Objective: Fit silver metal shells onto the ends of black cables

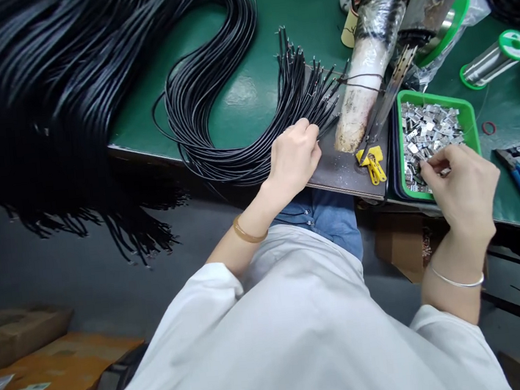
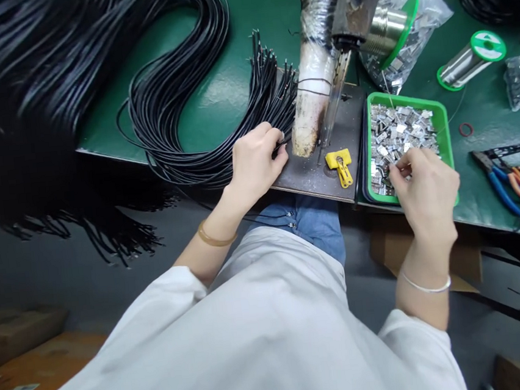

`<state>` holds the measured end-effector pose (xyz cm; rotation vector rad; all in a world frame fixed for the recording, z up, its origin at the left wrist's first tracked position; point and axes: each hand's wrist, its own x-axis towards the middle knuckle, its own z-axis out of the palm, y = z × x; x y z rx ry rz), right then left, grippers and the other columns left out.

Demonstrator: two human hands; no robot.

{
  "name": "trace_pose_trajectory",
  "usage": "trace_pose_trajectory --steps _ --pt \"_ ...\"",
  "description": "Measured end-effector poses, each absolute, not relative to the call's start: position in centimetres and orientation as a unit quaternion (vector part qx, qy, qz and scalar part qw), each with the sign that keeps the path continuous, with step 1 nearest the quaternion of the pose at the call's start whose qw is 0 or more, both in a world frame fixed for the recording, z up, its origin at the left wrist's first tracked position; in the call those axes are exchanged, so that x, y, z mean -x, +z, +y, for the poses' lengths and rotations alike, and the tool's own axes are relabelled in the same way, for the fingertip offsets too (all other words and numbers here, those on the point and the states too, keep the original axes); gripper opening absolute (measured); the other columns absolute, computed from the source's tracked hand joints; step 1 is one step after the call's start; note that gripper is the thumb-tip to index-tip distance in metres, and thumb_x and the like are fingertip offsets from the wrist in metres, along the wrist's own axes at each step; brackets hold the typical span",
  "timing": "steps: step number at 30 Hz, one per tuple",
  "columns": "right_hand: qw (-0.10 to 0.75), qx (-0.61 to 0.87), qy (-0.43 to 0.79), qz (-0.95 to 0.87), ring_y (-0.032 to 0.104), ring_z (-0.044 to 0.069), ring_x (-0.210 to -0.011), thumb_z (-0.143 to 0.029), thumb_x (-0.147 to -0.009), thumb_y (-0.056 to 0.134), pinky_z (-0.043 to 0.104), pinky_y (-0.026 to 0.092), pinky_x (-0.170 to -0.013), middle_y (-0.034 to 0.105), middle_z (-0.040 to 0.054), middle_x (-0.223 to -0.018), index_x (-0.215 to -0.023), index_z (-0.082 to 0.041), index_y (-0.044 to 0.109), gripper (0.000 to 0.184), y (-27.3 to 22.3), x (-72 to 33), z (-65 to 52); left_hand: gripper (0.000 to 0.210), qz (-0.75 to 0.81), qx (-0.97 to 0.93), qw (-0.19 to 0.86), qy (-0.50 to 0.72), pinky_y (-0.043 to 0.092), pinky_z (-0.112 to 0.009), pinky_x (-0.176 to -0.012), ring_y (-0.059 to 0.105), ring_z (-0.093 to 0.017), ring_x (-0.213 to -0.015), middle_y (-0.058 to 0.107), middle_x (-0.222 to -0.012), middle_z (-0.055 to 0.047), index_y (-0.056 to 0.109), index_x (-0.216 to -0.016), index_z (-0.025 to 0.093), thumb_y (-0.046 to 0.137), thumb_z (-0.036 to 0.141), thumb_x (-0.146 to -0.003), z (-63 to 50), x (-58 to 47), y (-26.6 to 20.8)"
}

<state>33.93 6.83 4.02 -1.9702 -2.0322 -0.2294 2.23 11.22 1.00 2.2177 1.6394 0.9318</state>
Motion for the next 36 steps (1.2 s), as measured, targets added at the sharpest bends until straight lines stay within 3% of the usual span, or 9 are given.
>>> trace_pose_trajectory --steps 3,7,13,16,18,21,23,28,36 --pt "0.153 0.683 -0.111 -0.705 0.056 0.014 -0.064 -0.026 -0.082 0.067 0.029 0.032 -0.063 0.063 -0.0013 -0.072 -0.077 -0.022 0.057 0.012 4.0 -34.4 5.8 0.01 0.549 -0.656 0.19 0.481 0.043 -0.026 -0.065 0.055 -0.012 -0.066 0.057 -0.072 0.001 0.061 -0.084 0.017 0.06 0.007 -0.081 10.9 -1.7 0.3" --pt "0.239 0.69 -0.105 -0.675 0.055 0.012 -0.056 -0.03 -0.082 0.067 0.027 0.04 -0.062 0.065 -0.0019 -0.073 -0.078 -0.022 0.06 0.012 3.9 -34.8 4.6 0.011 0.496 -0.492 0.338 0.631 0.031 -0.02 -0.049 0.038 -0.006 -0.047 0.043 -0.058 0.008 0.06 -0.094 0.019 0.059 0.014 -0.085 9.4 -0.4 0.1" --pt "0.393 0.649 -0.177 -0.627 0.059 0.014 -0.056 -0.019 -0.07 0.071 0.029 0.046 -0.058 0.069 0.0016 -0.07 -0.075 -0.022 0.067 0.007 4.7 -32.9 4.2 0.012 0.456 -0.383 0.436 0.675 0.039 -0.017 -0.047 0.049 -0.006 -0.048 0.059 -0.063 0.006 0.053 -0.089 0.021 0.063 0.022 -0.084 9.8 0.1 0.5" --pt "0.495 0.634 -0.076 -0.589 0.063 0.016 -0.055 -0.021 -0.069 0.075 0.03 0.048 -0.05 0.07 0.0037 -0.072 -0.074 -0.021 0.067 0.01 5.3 -30.8 3.5 0.013 0.411 -0.356 0.502 0.673 0.054 -0.02 -0.069 0.069 -0.01 -0.074 0.073 -0.085 -0.001 0.05 -0.091 0.022 0.062 0.026 -0.087 10.7 0.1 0.8" --pt "0.54 0.619 0.008 -0.571 0.063 0.015 -0.05 -0.023 -0.069 0.08 0.03 0.048 -0.043 0.07 0.0049 -0.076 -0.073 -0.021 0.063 0.018 5.6 -29.3 2.8 0.015 0.39 -0.354 0.51 0.679 0.056 -0.023 -0.083 0.071 -0.013 -0.096 0.075 -0.102 -0.004 0.052 -0.09 0.021 0.065 0.026 -0.085 10.9 0.0 1.0" --pt "0.566 0.607 0.025 -0.556 0.068 0.018 -0.054 -0.024 -0.07 0.084 0.032 0.055 -0.046 0.071 0.006 -0.079 -0.073 -0.02 0.062 0.023 6.0 -27.6 1.9 0.019 0.362 -0.372 0.478 0.709 0.053 -0.019 -0.072 0.066 -0.009 -0.081 0.07 -0.094 -0.001 0.056 -0.089 0.021 0.073 0.027 -0.081 10.0 -0.3 2.0" --pt "0.567 0.605 -0.044 -0.557 0.073 0.022 -0.068 -0.023 -0.072 0.084 0.036 0.06 -0.055 0.073 0.0074 -0.082 -0.076 -0.02 0.065 0.019 6.2 -26.5 1.4 0.023 0.322 -0.426 0.513 0.672 0.047 -0.018 -0.059 0.056 -0.005 -0.062 0.068 -0.088 0.001 0.06 -0.091 0.021 0.078 0.03 -0.08 8.5 -0.8 3.2" --pt "0.569 0.546 -0.105 -0.606 0.075 0.022 -0.086 -0.013 -0.078 0.078 0.036 0.062 -0.068 0.076 0.005 -0.09 -0.087 -0.021 0.07 0.015 6.3 -23.6 0.4 0.022 0.232 -0.569 0.701 0.362 0.039 -0.019 -0.052 0.049 -0.005 -0.057 0.063 -0.07 -0.001 0.071 -0.089 0.013 0.081 0.029 -0.078 4.4 -3.0 4.6" --pt "0.513 0.567 0.141 -0.629 0.073 0.019 -0.093 -0.017 -0.087 0.071 0.039 0.063 -0.083 0.074 0.0034 -0.101 -0.093 -0.024 0.075 0.01 3.3 -21.6 0.2 0.024 0.358 -0.421 0.702 0.449 0.041 -0.016 -0.051 0.051 -0.004 -0.052 0.061 -0.061 0.004 0.062 -0.085 0.013 0.08 0.027 -0.076 4.1 -5.4 1.1"
